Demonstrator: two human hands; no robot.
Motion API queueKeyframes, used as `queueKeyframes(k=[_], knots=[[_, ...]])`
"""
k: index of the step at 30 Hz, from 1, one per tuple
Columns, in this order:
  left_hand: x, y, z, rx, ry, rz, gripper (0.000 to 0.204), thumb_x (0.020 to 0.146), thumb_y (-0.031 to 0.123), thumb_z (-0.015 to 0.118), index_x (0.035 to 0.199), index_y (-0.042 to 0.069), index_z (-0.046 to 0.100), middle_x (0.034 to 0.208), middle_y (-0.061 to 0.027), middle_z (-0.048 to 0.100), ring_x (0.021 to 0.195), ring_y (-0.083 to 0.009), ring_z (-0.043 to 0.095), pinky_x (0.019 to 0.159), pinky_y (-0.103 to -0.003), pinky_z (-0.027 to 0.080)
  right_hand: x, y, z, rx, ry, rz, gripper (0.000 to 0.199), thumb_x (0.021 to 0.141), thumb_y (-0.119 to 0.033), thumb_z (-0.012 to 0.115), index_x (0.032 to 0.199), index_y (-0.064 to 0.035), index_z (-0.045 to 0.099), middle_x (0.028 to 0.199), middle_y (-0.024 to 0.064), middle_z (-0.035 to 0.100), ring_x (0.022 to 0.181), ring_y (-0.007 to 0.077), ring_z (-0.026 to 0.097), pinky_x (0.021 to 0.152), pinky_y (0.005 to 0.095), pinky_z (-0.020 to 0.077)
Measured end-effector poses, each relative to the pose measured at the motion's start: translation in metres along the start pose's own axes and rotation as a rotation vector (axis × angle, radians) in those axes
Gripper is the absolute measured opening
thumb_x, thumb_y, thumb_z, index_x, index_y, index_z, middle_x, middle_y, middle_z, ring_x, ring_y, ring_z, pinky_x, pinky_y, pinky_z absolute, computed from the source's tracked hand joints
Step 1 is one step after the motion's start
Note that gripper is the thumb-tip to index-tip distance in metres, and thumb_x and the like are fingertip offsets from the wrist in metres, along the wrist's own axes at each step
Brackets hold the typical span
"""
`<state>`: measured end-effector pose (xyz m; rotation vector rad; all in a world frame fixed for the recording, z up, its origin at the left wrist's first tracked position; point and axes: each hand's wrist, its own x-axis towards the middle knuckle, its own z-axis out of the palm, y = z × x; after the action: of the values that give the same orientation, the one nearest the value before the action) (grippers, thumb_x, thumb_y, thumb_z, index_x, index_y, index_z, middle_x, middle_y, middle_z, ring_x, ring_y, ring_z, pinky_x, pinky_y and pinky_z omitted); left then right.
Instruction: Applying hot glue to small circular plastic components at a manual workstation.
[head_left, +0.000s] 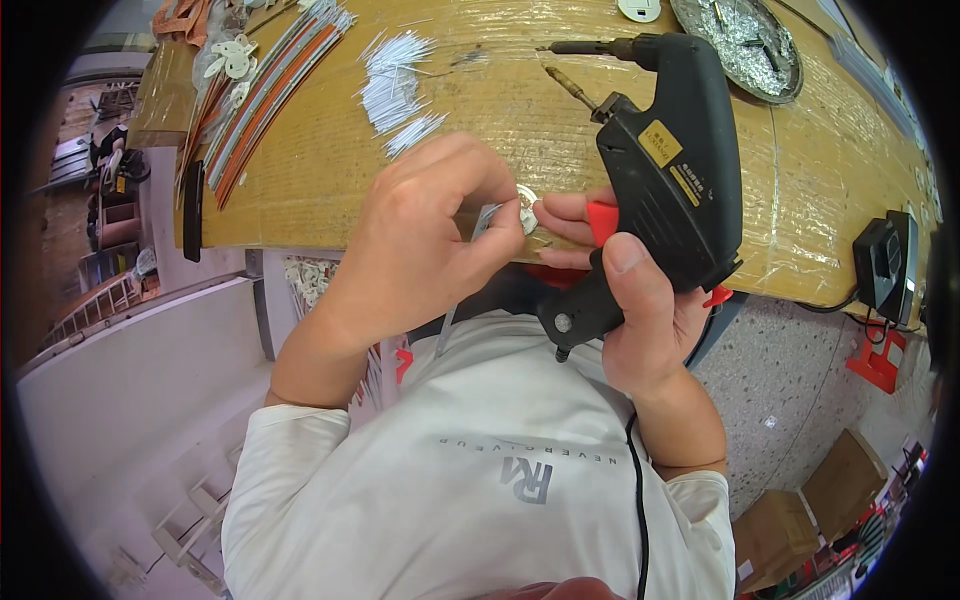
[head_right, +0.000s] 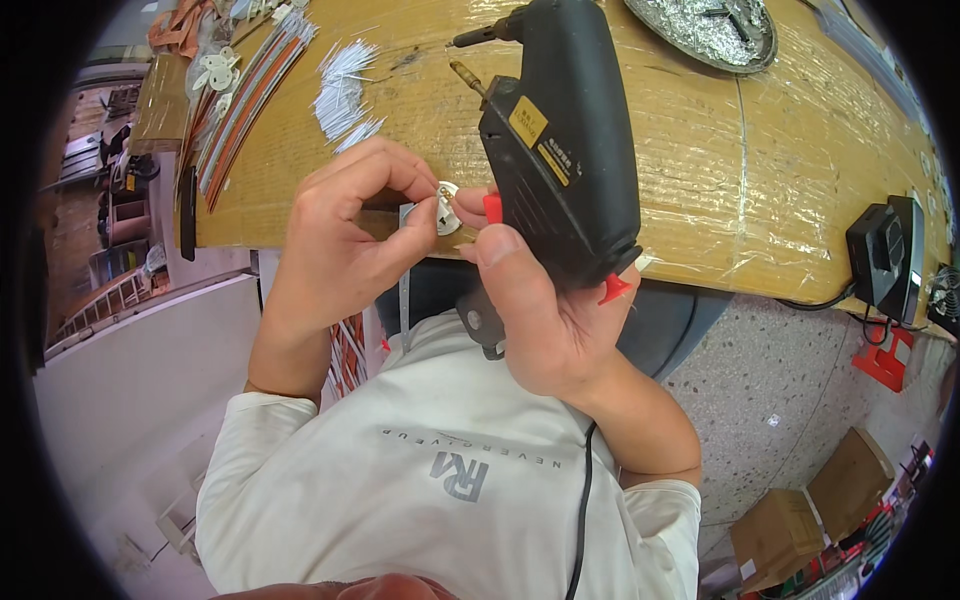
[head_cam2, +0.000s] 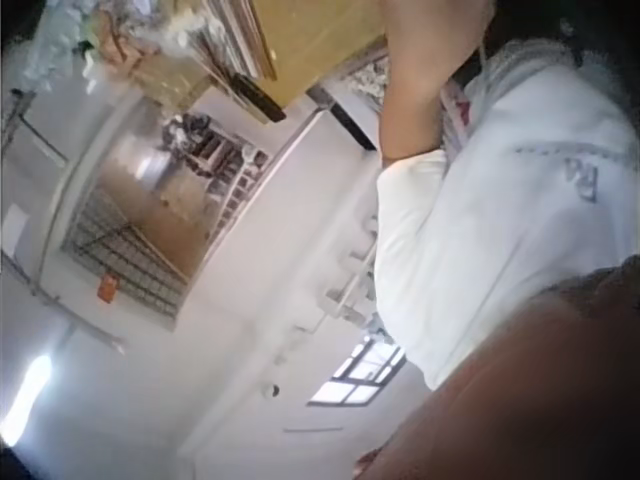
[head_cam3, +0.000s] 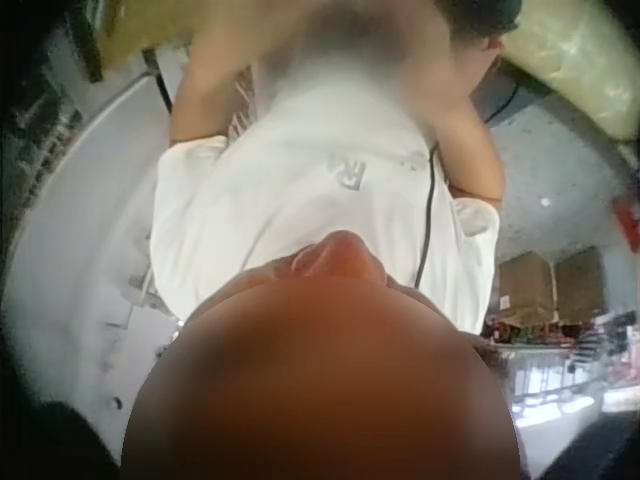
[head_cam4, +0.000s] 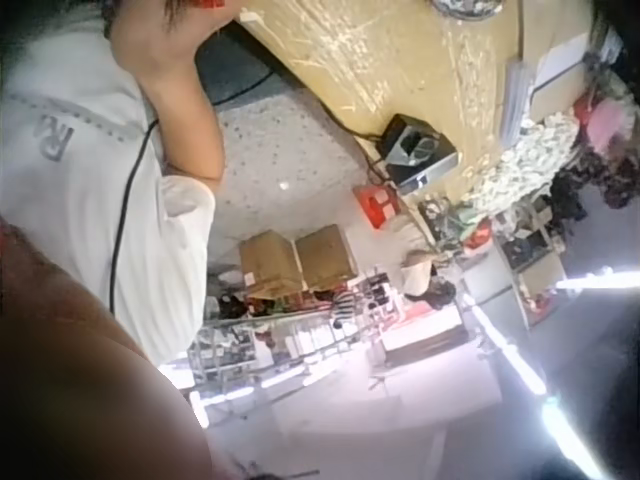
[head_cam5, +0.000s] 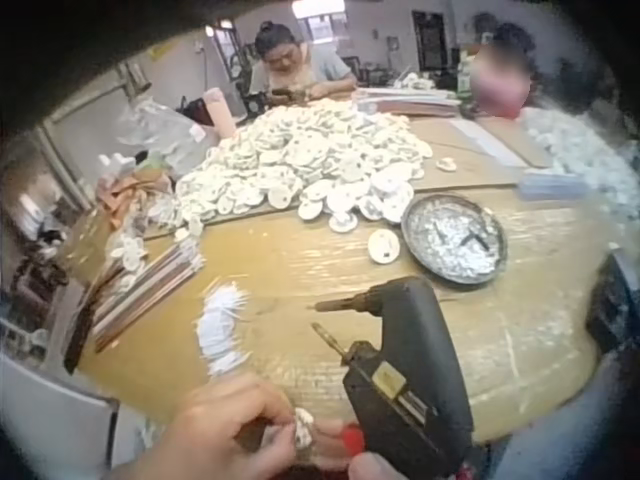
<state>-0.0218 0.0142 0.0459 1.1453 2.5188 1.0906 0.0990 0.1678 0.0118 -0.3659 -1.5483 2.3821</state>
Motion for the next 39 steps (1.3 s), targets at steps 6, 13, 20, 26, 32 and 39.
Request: queueKeyframes(k=[6,13,20,26,32,39], knots=[[0.005,0.001,0.0,0.045,-0.021,0.008,0.011,0.077,-0.007,0.07,0.082,-0.003,0.061,0.082,-0.009,0.065,0.076,-0.0197,0.063,0.069,-0.03,0.05,0.001,-0.003,-0.002,0.02,0.018,0.03,0.045,0.101,-0.022,0.05,0.132,0.01,0.051,0.12,0.0277,0.068,0.111,0.0357,0.071,0.087,0.0412,0.062],[0.01,0.005,-0.003,0.047,-0.066,-0.036,0.011,0.076,-0.008,0.069,0.081,-0.002,0.061,0.082,-0.0094,0.065,0.074,-0.0202,0.063,0.069,-0.03,0.05,0.001,-0.007,-0.004,0.028,0.009,0.044,0.044,0.101,-0.023,0.05,0.132,0.0085,0.053,0.119,0.0257,0.069,0.11,0.0356,0.071,0.088,0.0421,0.0612],[0.013,0.008,-0.003,0.037,-0.093,-0.063,0.011,0.076,-0.008,0.07,0.081,-0.002,0.061,0.082,-0.01,0.066,0.075,-0.0199,0.065,0.069,-0.03,0.051,0.0,-0.016,-0.007,0.136,0.043,0.112,0.047,0.1,-0.028,0.052,0.131,0.0064,0.053,0.117,0.0262,0.069,0.109,0.0368,0.071,0.089,0.0445,0.0607],[0.014,0.011,-0.002,0.025,-0.092,-0.054,0.01,0.077,-0.007,0.07,0.081,-0.002,0.062,0.083,-0.0103,0.067,0.076,-0.0198,0.065,0.07,-0.03,0.051,-0.008,-0.019,-0.021,0.024,0.025,0.058,0.049,0.098,-0.031,0.055,0.129,0.0062,0.055,0.108,0.0241,0.071,0.099,0.0335,0.073,0.086,0.0411,0.0605],[0.01,0.012,0.0,0.05,-0.069,-0.085,0.007,0.078,-0.006,0.07,0.081,-0.003,0.065,0.085,-0.0106,0.069,0.078,-0.0193,0.066,0.073,-0.029,0.052,-0.019,-0.029,-0.046,-0.128,-0.126,0.105,0.051,0.094,-0.029,0.061,0.13,0.0077,0.055,0.106,0.0223,0.071,0.08,0.0259,0.07,0.072,0.0352,0.0586],[0.005,0.012,0.005,-0.026,-0.006,-0.123,0.007,0.079,-0.005,0.072,0.082,-0.003,0.066,0.087,-0.0103,0.07,0.08,-0.018,0.066,0.074,-0.029,0.05,-0.037,-0.013,-0.071,-0.207,-0.109,0.006,0.058,0.087,-0.02,0.071,0.135,0.0079,0.055,0.115,0.0234,0.068,0.078,0.023,0.068,0.058,0.0339,0.0561]])
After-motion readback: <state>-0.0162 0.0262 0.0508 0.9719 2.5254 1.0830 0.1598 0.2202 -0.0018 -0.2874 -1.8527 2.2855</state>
